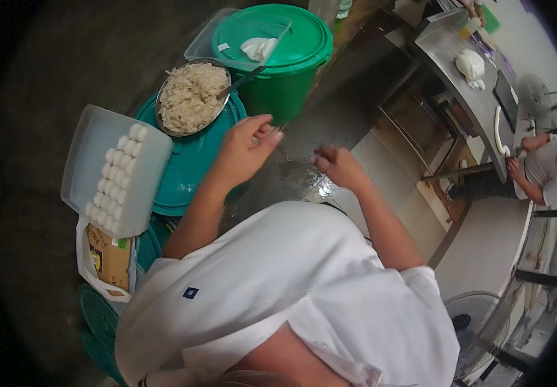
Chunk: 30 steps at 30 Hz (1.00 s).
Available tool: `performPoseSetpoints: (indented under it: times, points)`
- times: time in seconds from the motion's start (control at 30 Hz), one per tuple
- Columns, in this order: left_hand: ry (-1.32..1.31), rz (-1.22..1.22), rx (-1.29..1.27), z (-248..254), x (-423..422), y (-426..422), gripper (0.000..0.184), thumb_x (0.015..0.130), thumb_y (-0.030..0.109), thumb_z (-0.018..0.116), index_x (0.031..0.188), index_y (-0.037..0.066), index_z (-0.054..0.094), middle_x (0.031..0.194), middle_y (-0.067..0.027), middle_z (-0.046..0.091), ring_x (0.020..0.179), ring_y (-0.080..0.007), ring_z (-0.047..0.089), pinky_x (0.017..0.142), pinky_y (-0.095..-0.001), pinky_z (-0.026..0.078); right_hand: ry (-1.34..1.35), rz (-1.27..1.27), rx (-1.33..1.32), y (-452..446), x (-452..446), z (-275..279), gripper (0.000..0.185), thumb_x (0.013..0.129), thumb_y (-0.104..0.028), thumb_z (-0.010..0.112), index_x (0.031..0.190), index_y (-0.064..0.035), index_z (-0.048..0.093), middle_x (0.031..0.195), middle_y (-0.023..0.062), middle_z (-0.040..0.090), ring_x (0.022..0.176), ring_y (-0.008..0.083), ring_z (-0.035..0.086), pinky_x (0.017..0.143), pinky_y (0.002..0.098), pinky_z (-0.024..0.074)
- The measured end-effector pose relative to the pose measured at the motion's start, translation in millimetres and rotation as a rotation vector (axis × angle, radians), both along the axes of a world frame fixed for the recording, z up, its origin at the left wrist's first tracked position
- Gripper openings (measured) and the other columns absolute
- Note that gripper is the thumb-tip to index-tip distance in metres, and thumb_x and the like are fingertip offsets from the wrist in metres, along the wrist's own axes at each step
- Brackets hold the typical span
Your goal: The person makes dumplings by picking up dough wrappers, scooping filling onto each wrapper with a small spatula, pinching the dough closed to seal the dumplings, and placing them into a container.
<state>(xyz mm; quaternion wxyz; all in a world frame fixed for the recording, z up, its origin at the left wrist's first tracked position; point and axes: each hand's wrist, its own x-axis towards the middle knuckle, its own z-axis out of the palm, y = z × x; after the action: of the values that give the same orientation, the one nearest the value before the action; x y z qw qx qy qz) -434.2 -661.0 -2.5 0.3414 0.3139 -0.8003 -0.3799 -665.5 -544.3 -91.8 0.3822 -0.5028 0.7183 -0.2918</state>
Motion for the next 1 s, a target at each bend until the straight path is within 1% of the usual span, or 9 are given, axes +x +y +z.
performPoseSetpoints:
  times: [0.2,0.27,0.3,0.37,0.4,0.57,0.67,0.77,1.0]
  points:
    - [0.027,0.254,0.115,-8,52,-28,0.038,0.088,0.016,0.071,0.118,-0.005,0.062,0.097,-0.0101,0.065,0.083,-0.0119,0.06,0.07,-0.0255,0.051,0.119,0.199,-0.031,-143,-14,47,0.044,0.089,-0.028,0.066,0.113,0.0082,0.063,0.101,0.0252,0.068,0.094,0.0328,0.067,0.085,0.0383,0.0499]
    - [0.071,0.346,0.14,-10,62,-32,0.037,0.09,0.015,0.07,0.119,-0.006,0.061,0.098,-0.0093,0.065,0.084,-0.0111,0.059,0.07,-0.0241,0.05,0.196,0.238,-0.214,-187,-23,38,0.039,0.092,-0.026,0.063,0.113,0.0074,0.062,0.084,0.0106,0.066,0.073,0.0165,0.058,0.068,0.0326,0.0493]
    - [0.066,0.368,0.143,-12,66,-35,0.037,0.09,0.015,0.07,0.119,-0.006,0.061,0.098,-0.0093,0.065,0.084,-0.0111,0.059,0.07,-0.0241,0.05,0.188,0.258,-0.212,-207,-27,34,0.039,0.092,-0.026,0.063,0.113,0.0074,0.062,0.084,0.0106,0.066,0.073,0.0165,0.058,0.068,0.0326,0.0493]
    - [0.019,0.482,0.16,-15,74,-43,0.041,0.088,0.021,0.071,0.117,-0.006,0.061,0.099,-0.0169,0.066,0.083,-0.0203,0.063,0.067,-0.0308,0.051,0.091,0.197,-0.229,-245,-37,27,0.046,0.088,-0.029,0.066,0.114,0.0084,0.063,0.103,0.0262,0.068,0.098,0.0356,0.066,0.087,0.0393,0.0499]
    - [0.018,0.504,0.162,-16,74,-47,0.041,0.088,0.021,0.071,0.117,-0.006,0.061,0.099,-0.0169,0.066,0.083,-0.0203,0.063,0.067,-0.0308,0.051,0.132,0.201,-0.247,-263,-44,24,0.047,0.088,-0.03,0.066,0.115,0.0085,0.063,0.106,0.0266,0.067,0.1,0.0377,0.066,0.089,0.0405,0.0498]
    - [-0.053,0.722,0.239,-1,46,-67,0.037,0.093,0.014,0.066,0.123,-0.006,0.059,0.096,-0.008,0.065,0.084,-0.0099,0.058,0.073,-0.0238,0.05,0.272,0.238,-0.379,-348,-77,11,0.043,0.086,-0.027,0.066,0.115,0.0038,0.064,0.11,0.026,0.066,0.102,0.0403,0.063,0.092,0.0433,0.0488]
    - [-0.087,0.774,0.262,2,21,-87,0.037,0.093,0.015,0.066,0.123,-0.006,0.059,0.097,-0.0083,0.066,0.084,-0.0106,0.059,0.075,-0.0247,0.05,0.612,0.419,-0.484,-381,-91,13,0.043,0.081,-0.023,0.065,0.121,-0.0072,0.064,0.12,0.0216,0.059,0.112,0.0406,0.055,0.095,0.046,0.0464]
    - [-0.12,0.849,0.264,19,-10,-106,0.038,0.093,0.016,0.066,0.124,-0.006,0.058,0.098,-0.0087,0.066,0.086,-0.0116,0.06,0.077,-0.0254,0.051,0.668,0.577,-0.366,-411,-101,12,0.038,0.082,-0.023,0.064,0.116,-0.0064,0.065,0.122,0.019,0.059,0.114,0.0421,0.053,0.094,0.0471,0.0464]
    - [-0.084,0.923,0.247,10,-50,-139,0.044,0.089,0.023,0.071,0.121,-0.006,0.06,0.097,-0.012,0.065,0.081,-0.0152,0.061,0.069,-0.0282,0.052,0.524,0.922,-0.323,-465,-112,8,0.025,0.083,-0.021,0.061,0.102,-0.0033,0.064,0.098,0.0195,0.066,0.094,0.0373,0.063,0.083,0.0455,0.0505]
